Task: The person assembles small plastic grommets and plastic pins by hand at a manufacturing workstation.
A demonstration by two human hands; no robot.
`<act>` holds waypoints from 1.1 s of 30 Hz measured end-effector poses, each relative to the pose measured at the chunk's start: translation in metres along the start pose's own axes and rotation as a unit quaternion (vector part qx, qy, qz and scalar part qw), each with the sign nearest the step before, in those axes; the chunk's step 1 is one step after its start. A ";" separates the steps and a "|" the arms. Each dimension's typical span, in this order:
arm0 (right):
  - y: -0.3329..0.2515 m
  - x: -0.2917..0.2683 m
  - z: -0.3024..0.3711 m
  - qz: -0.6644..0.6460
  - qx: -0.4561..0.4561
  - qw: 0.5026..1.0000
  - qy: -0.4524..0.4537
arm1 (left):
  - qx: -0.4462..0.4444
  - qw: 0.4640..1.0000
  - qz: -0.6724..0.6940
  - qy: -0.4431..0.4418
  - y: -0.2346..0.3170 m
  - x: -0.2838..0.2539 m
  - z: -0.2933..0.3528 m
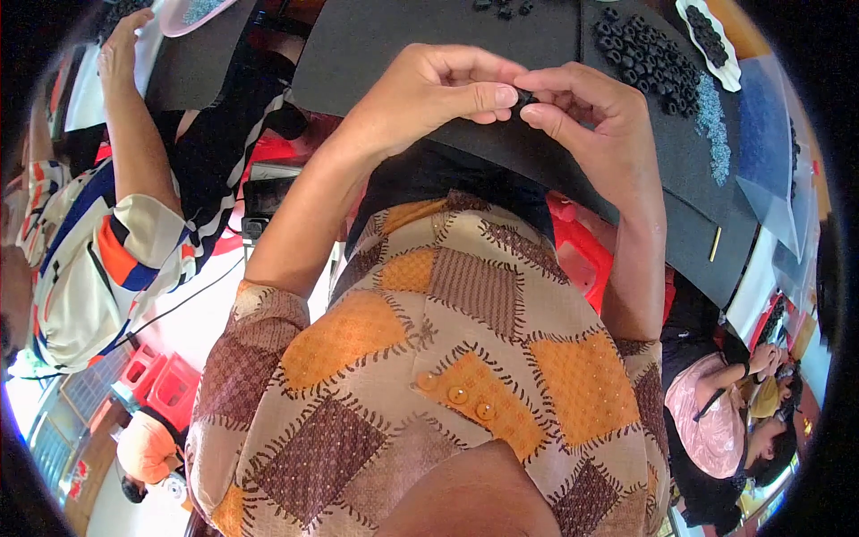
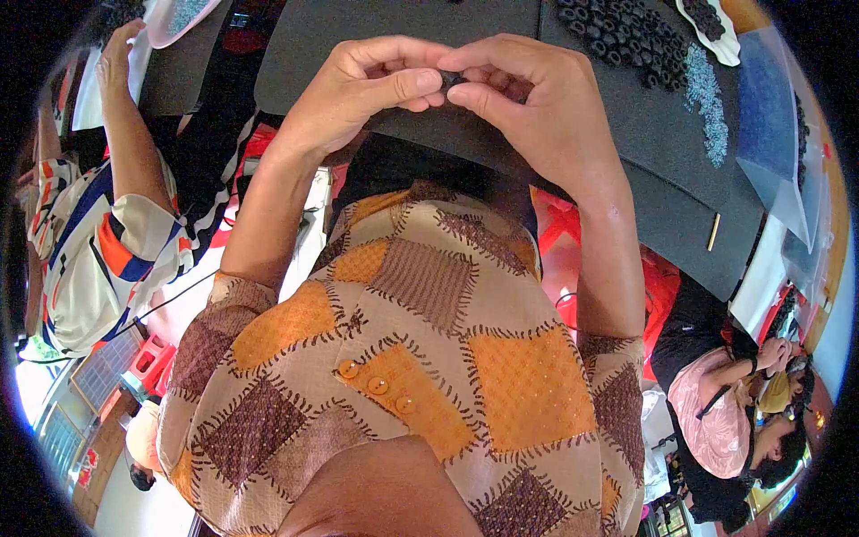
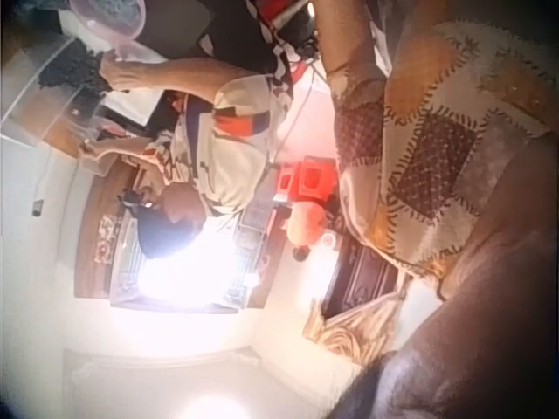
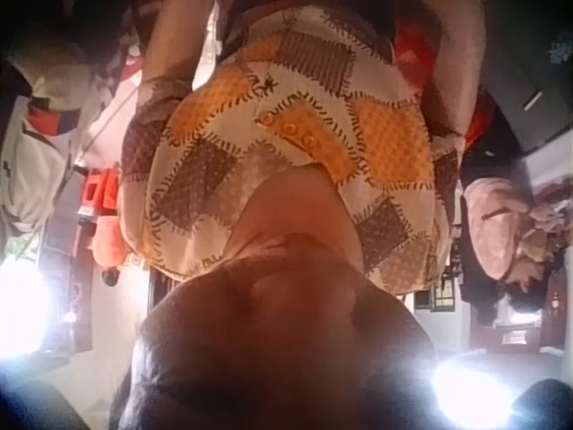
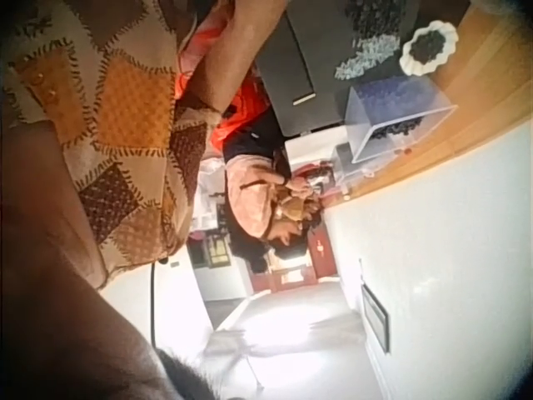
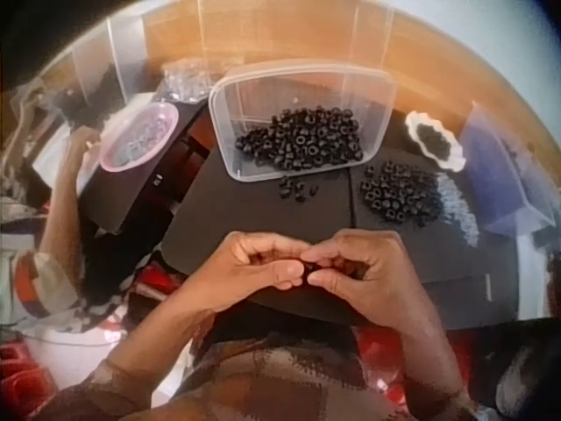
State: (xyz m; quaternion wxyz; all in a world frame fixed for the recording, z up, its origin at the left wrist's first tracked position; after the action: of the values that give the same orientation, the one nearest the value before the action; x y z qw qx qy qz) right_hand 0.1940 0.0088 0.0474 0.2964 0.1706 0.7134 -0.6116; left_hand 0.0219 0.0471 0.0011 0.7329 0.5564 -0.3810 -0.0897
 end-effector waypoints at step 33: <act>-0.015 -0.004 0.003 -0.074 0.037 0.992 0.095 | -0.009 0.945 0.325 -0.013 -0.014 -0.001 0.003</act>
State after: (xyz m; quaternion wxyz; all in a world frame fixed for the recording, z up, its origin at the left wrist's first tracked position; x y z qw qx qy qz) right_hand 0.1880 0.0034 0.0613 0.1744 0.1853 0.7261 -0.6388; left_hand 0.0238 0.0405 -0.0110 0.7220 0.3946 -0.5500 0.1430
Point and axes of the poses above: each hand's wrist, its own z-axis away from the middle knuckle, its own x-axis out of the palm, y = z × x, the point moved 4 cm from there along -z, towards the middle knuckle, and after that the axes turned 14 degrees about z, right-handed, at the moved point
